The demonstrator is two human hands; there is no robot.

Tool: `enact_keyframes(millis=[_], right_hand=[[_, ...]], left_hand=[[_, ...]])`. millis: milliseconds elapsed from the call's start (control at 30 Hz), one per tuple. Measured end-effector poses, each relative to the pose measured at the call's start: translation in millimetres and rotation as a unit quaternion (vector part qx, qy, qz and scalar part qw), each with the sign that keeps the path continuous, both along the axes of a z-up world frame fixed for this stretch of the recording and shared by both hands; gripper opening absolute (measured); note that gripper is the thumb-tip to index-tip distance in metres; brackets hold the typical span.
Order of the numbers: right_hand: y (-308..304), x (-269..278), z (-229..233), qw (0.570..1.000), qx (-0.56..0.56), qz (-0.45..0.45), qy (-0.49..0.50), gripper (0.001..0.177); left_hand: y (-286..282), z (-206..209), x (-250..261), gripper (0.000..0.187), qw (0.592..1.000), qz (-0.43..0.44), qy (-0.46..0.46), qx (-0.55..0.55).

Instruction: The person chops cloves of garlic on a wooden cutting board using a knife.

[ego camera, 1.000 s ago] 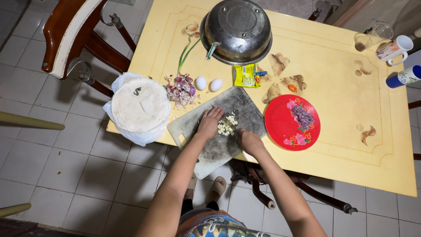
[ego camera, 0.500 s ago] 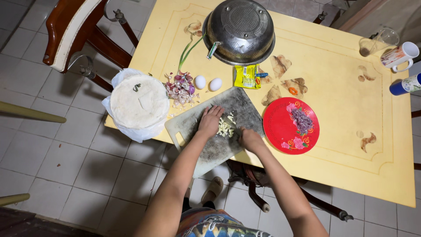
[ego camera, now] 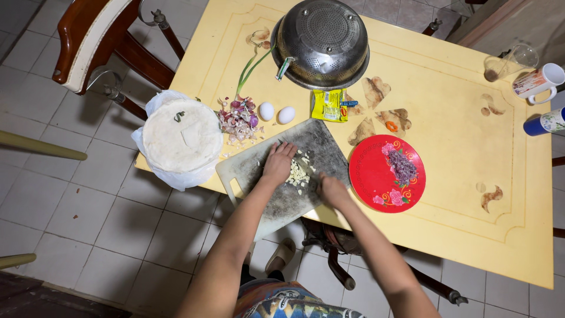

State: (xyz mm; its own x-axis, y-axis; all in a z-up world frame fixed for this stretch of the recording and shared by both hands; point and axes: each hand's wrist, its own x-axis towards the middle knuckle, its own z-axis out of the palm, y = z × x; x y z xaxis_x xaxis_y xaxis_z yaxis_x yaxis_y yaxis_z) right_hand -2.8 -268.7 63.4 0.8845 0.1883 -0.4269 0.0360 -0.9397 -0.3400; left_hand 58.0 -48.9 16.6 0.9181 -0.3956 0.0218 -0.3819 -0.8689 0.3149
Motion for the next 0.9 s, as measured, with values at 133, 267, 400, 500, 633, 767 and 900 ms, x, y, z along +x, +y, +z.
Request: enact_keyframes(millis=[133,267,400,500,633,767,900], right_hand=[[15.0,-31.8,-14.1,0.997,0.024,-0.048,-0.051,0.020],[7.1,-28.4,5.7,0.998,0.037,-0.046,-0.021,0.022],[-15.1,-8.5,37.1,0.997,0.055,-0.044,-0.024,0.026],[-24.1,3.1,36.2,0.994,0.049,-0.084,-0.057,0.020],[-14.8,0.4,14.7,0.993,0.040,-0.100,-0.052,0.019],[2.4,-29.9,4.2,0.991,0.058,-0.114,-0.032,0.018],[12.3,-41.7,20.7,0.997,0.021,-0.063,-0.032,0.022]], left_hand=[[-4.5,-5.9,-0.7,0.058,0.999,-0.015,-0.028,0.043],[-4.6,1.5,-2.8,0.068,0.999,-0.004,0.021,-0.027],[-0.3,15.6,-1.5,0.080,0.984,0.068,-0.035,-0.159],[-7.3,13.0,-2.4,0.070,0.970,0.154,0.004,-0.190],[-9.2,2.7,-5.4,0.061,0.978,0.114,0.049,-0.168],[-2.5,-3.5,-15.2,0.054,0.970,0.055,0.049,-0.230],[20.2,14.5,-29.4,0.042,0.961,0.049,0.056,-0.268]])
